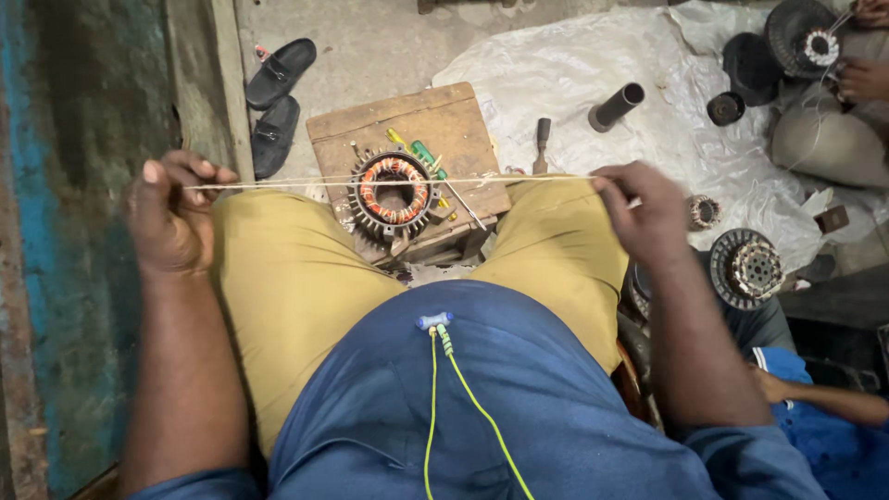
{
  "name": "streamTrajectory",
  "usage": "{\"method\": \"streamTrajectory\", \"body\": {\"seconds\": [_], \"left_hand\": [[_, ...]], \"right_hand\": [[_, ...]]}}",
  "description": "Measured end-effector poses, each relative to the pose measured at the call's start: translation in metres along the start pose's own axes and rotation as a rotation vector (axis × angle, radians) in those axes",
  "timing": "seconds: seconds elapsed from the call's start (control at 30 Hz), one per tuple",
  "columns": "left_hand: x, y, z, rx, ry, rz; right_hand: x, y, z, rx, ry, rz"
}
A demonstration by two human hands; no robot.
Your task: The person sits on the floor and winds a thin white wire around the slots of a motor stator. They use a yellow-handled screwdriver to push the wire into the slots and adjust the winding. The person continues this process, occasionally pulling the wire taut and repositioning the stator.
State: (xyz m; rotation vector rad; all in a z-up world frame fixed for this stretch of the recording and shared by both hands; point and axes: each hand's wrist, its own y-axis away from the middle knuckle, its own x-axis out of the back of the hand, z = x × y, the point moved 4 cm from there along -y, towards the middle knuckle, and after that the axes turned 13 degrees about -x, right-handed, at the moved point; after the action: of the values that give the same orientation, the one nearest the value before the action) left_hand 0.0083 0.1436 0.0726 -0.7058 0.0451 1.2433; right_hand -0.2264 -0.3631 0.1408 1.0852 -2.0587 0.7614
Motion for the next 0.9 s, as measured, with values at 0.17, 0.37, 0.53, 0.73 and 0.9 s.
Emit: {"method": "streamTrajectory", "body": {"seconds": [0.17,0.37,0.53,0.73,0.9], "left_hand": [[0.018,0.003,-0.010,0.051,0.003,0.116],[0.053,0.001,-0.002,0.083,0.096,0.324],[0.055,0.006,-0.017,0.124,-0.312,0.378],[0.053,0.010,-0.016,0.134,-0.811,0.199],[0.039,0.010,-0.011,0.142,-1.087,-0.017]], "right_hand": [[0.042,0.001,0.015,0.063,0.013,0.063],[0.076,-0.006,0.040,0.071,-0.082,0.194],[0.083,-0.016,0.052,0.211,0.100,0.307],[0.093,-0.020,0.080,0.104,0.138,0.417],[0.087,-0.017,0.086,0.009,-0.187,0.405]]}}
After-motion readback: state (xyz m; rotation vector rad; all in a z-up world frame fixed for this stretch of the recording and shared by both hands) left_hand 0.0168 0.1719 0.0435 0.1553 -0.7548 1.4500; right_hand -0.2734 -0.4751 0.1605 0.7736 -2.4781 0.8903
